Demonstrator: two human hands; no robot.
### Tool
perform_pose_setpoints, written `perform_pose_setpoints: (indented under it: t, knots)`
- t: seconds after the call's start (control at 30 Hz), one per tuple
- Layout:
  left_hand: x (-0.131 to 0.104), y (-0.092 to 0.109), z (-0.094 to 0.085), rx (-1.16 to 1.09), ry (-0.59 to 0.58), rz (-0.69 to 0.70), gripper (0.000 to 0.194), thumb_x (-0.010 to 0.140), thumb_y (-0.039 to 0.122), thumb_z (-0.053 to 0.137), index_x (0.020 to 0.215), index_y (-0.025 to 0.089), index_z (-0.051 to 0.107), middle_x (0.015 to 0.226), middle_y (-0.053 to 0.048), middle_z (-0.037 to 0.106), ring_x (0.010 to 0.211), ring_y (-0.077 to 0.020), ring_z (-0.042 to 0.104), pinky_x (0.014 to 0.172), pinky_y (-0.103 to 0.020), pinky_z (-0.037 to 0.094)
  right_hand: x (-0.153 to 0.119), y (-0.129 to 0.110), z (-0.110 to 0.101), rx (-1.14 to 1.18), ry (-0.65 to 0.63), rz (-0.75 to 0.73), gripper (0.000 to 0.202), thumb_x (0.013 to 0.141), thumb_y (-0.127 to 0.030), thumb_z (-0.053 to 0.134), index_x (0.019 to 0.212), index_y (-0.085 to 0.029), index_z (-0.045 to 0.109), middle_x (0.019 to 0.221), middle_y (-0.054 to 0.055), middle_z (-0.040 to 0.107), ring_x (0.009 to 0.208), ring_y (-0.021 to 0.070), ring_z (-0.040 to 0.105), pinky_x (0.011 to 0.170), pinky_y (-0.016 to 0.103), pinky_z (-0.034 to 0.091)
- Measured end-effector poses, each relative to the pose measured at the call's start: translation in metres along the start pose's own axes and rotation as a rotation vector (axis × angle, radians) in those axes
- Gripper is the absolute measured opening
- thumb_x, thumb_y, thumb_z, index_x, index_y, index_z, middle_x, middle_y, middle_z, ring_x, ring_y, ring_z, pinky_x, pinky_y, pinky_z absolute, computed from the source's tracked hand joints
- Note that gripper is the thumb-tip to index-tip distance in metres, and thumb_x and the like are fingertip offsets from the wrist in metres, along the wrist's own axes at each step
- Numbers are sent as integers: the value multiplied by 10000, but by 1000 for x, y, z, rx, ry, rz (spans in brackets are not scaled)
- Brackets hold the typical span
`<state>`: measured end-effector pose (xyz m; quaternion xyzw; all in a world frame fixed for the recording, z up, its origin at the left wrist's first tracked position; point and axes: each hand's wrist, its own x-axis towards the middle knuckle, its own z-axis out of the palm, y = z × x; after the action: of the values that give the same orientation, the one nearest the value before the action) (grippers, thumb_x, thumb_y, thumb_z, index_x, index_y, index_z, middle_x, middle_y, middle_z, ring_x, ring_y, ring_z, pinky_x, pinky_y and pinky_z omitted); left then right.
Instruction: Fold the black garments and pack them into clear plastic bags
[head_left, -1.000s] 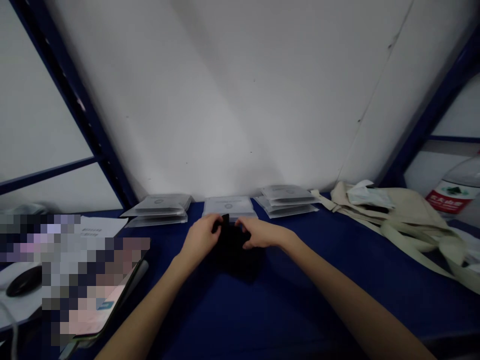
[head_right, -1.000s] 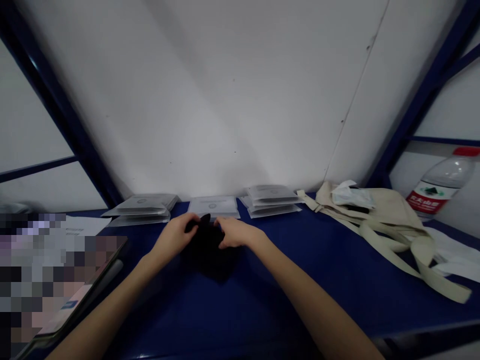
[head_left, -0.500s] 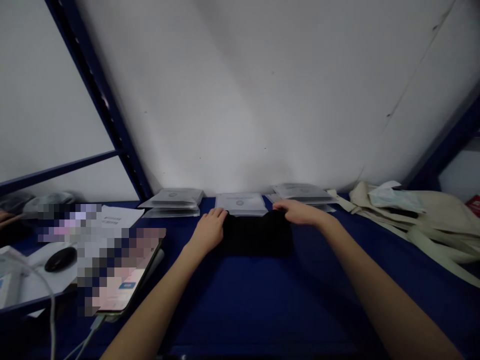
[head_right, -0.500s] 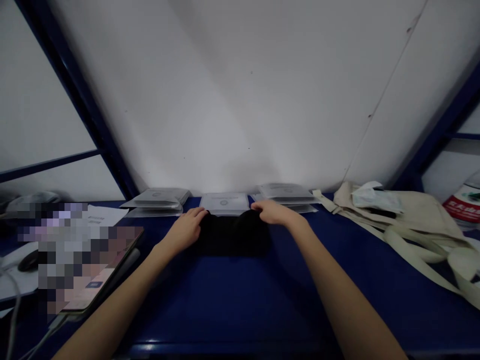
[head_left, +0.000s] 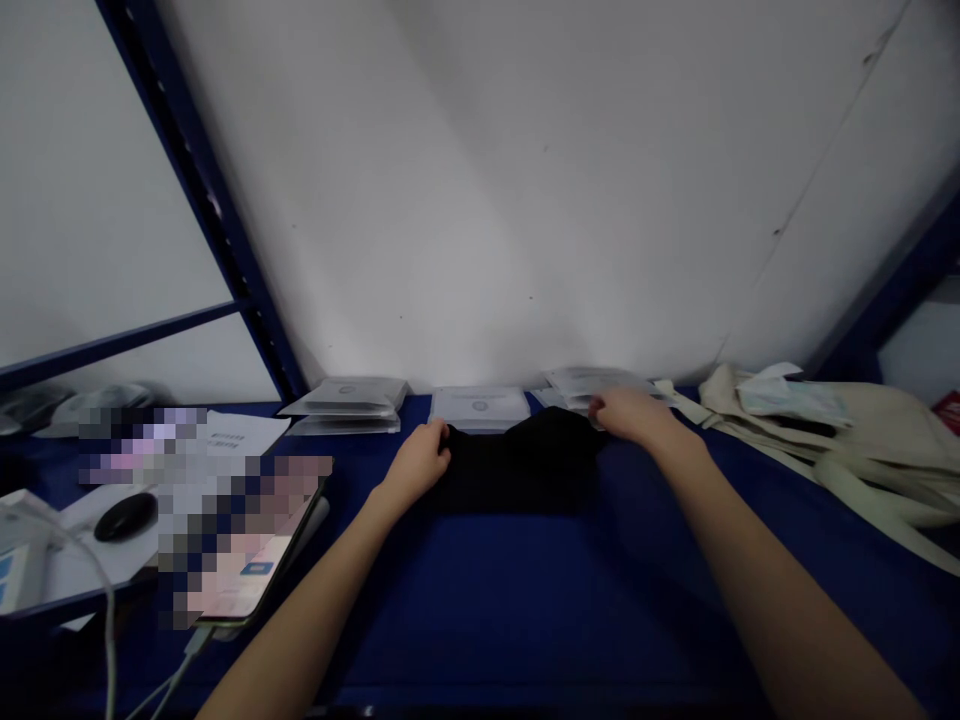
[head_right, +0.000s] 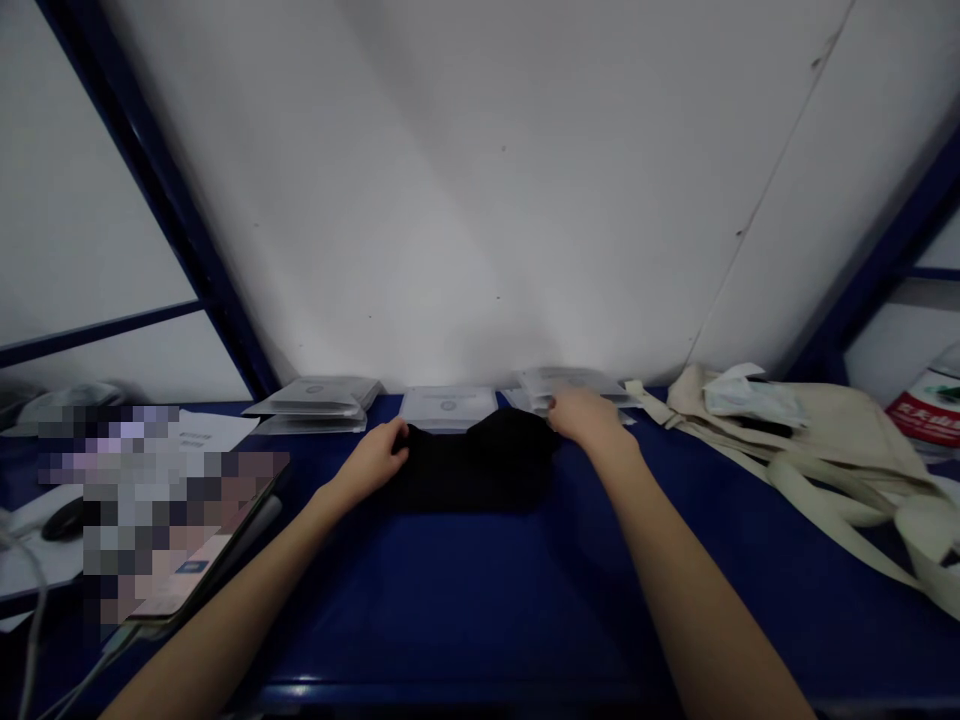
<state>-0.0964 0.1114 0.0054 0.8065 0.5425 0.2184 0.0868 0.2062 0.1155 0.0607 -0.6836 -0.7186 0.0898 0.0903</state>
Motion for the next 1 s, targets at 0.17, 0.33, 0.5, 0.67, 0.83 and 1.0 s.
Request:
perform_pose_setpoints:
  t: [0.17, 0.33, 0.5, 0.67, 0.83, 1.0]
  knots:
    - [6, -3, 6, -348, 84, -105, 563, 688, 50, 459, 1242, 125, 397, 844, -46, 607, 772, -167, 591, 733, -287, 451, -20, -50, 2, 234, -111, -289, 412, 836, -453, 462, 1145, -200, 564, 1227, 92, 566, 1086, 242, 521, 928, 335, 380]
    - [7, 0, 0, -699, 42, -248, 316, 615, 35, 438, 870, 154, 580, 723, -4, 615, 665, -132, 582, 640, -242, 462, -26, -65, 11, 261, -348, -352, 388, 727, -409, 612, 1063, -216, 598, 1106, 64, 619, 979, 224, 567, 821, 295, 432]
    - [4, 5, -10, -984, 19, -368, 183, 540, 96, 427, 678, 179, 516, 493, 49, 490, 470, -103, 478, 460, -202, 384, -16, -50, 10, 96, -358, -303, 143, 678, -192, 551, 803, -203, 621, 821, 33, 628, 752, 188, 557, 643, 282, 404]
    - [0, 5, -29, -1213, 52, -205, 128, 509, 161, 430, 629, 196, 400, 667, -3, 609, 626, -140, 565, 591, -254, 457, -31, -26, -22, 447, -160, -295, 153, 721, -304, 512, 826, -200, 554, 818, 23, 586, 765, 178, 528, 682, 288, 403]
    - [-18, 2, -61, -1267, -238, -59, 180, 589, 376, 447, 641, 210, 403, 694, -69, 650, 614, -206, 610, 590, -344, 469, -76, 17, -54, 644, -335, -246, 300, 730, -498, 559, 681, -206, 609, 793, 51, 636, 896, 231, 569, 820, 349, 392]
    - [-29, 19, -70, -1112, -888, 35, 438, 617, 598, 514, 736, 177, 545, 650, -95, 665, 506, -219, 606, 516, -347, 461, -87, 23, -47, 450, -417, -125, 393, 778, -570, 479, 750, -228, 671, 830, 53, 688, 926, 239, 588, 930, 358, 344]
